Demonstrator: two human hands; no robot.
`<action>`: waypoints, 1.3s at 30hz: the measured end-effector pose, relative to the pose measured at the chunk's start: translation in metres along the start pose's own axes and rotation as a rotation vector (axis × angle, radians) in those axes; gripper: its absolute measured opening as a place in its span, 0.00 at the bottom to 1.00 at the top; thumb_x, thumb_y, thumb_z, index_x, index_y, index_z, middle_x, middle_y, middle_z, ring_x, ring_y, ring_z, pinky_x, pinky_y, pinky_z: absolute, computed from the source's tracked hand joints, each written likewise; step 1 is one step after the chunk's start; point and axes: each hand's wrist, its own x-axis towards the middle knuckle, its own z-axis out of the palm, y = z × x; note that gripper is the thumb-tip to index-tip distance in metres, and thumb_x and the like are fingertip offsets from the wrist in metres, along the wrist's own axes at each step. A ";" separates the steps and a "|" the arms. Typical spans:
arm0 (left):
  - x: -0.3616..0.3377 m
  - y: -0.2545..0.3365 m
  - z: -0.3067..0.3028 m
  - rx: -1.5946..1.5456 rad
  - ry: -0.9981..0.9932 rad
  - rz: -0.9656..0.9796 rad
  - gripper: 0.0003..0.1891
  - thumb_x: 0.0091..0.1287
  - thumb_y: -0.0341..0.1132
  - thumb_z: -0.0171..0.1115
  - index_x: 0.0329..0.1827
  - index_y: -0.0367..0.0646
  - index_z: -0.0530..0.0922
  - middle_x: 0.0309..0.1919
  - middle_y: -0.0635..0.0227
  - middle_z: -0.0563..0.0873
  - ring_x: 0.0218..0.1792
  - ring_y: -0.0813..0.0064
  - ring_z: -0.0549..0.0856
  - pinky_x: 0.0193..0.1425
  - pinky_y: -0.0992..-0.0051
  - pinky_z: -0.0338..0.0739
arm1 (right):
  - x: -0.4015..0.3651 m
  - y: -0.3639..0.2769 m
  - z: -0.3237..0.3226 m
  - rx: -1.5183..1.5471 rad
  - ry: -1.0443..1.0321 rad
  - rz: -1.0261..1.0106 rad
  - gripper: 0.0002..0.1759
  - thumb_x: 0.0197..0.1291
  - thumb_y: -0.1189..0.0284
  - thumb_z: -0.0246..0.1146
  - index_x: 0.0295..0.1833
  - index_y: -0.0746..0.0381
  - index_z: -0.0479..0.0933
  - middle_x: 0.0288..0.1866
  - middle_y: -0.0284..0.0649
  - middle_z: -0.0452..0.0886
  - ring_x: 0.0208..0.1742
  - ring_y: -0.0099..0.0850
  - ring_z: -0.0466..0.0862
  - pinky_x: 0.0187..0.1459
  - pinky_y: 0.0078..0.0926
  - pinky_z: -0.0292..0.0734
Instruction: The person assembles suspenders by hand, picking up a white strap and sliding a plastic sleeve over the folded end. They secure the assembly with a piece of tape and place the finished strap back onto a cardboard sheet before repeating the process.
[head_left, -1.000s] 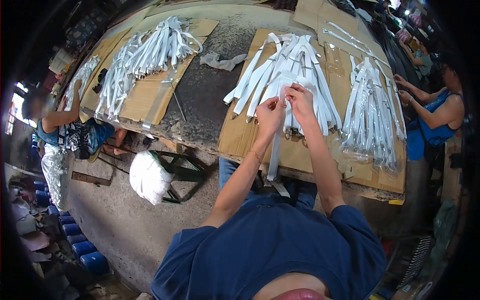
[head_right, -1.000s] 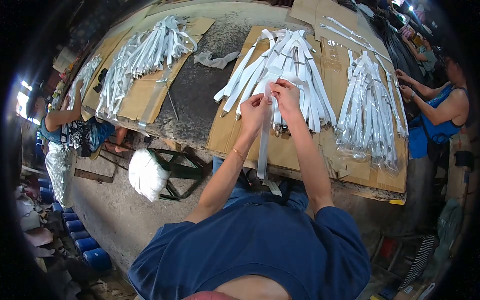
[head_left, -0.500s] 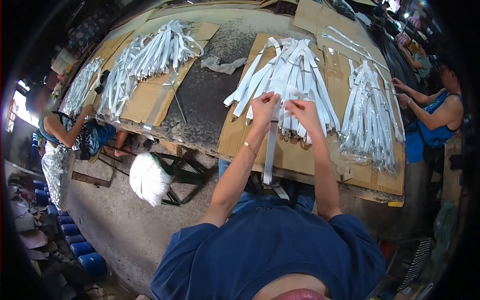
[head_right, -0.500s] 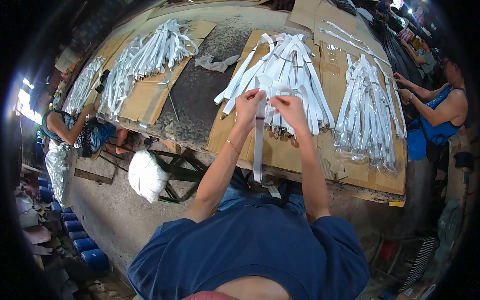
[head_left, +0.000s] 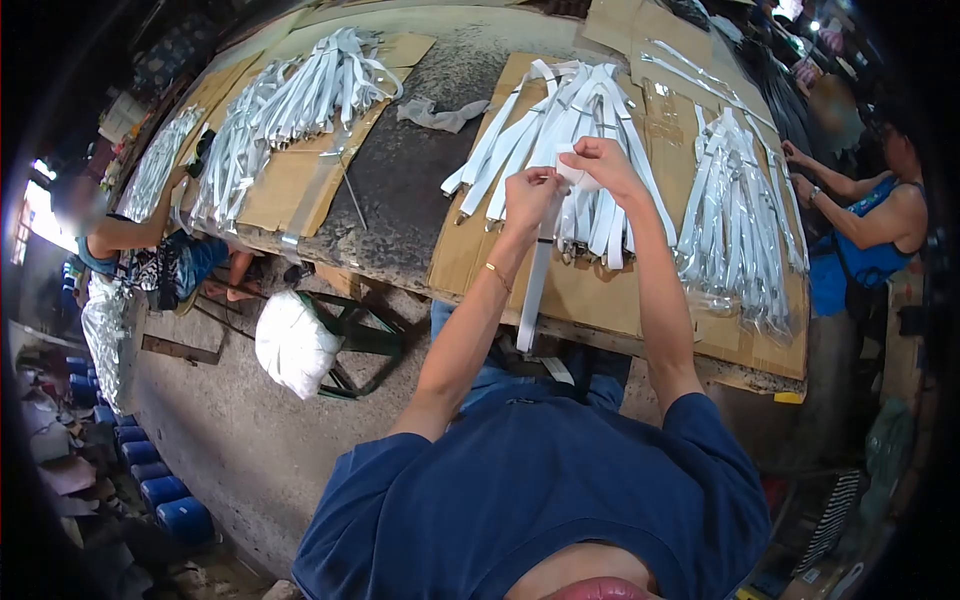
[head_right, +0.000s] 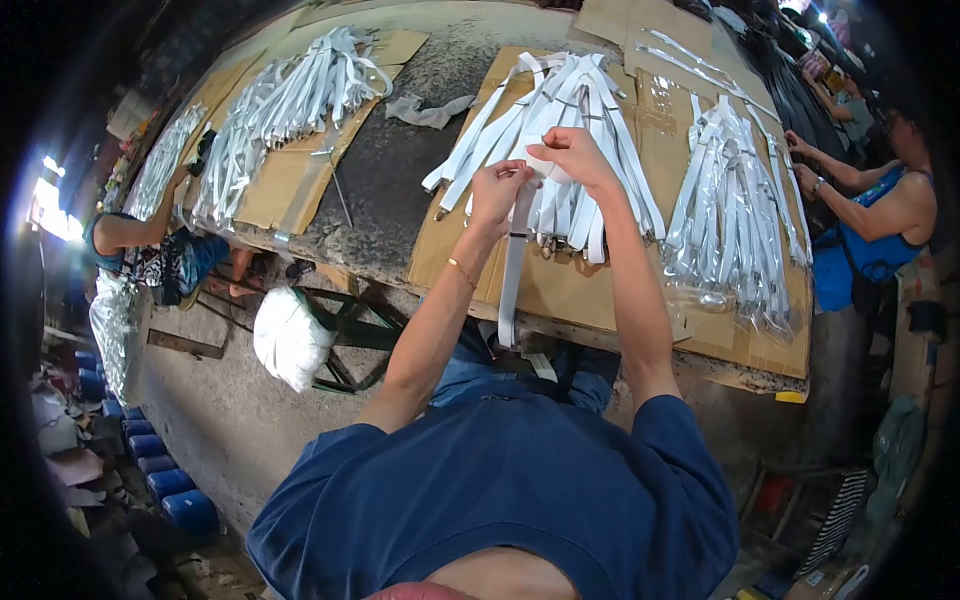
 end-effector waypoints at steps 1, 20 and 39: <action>0.003 0.001 0.002 0.001 -0.015 0.022 0.09 0.62 0.25 0.62 0.43 0.28 0.77 0.31 0.61 0.86 0.31 0.78 0.85 0.34 0.83 0.77 | -0.002 -0.002 -0.005 0.001 0.013 0.000 0.13 0.54 0.67 0.70 0.26 0.61 0.75 0.23 0.25 0.74 0.26 0.14 0.68 0.27 0.17 0.61; 0.156 0.134 0.082 0.327 -0.042 0.428 0.07 0.55 0.25 0.68 0.36 0.32 0.82 0.29 0.64 0.84 0.29 0.78 0.82 0.32 0.79 0.76 | -0.090 0.058 -0.067 0.065 -0.014 0.201 0.11 0.62 0.68 0.62 0.41 0.67 0.78 0.32 0.38 0.83 0.34 0.25 0.82 0.41 0.24 0.76; 0.252 -0.046 0.146 1.083 -0.144 0.445 0.39 0.53 0.53 0.67 0.65 0.42 0.65 0.62 0.47 0.68 0.64 0.49 0.67 0.61 0.42 0.65 | -0.169 0.117 0.064 -0.008 0.592 0.173 0.14 0.63 0.71 0.60 0.51 0.67 0.73 0.28 0.36 0.78 0.23 0.20 0.77 0.25 0.20 0.73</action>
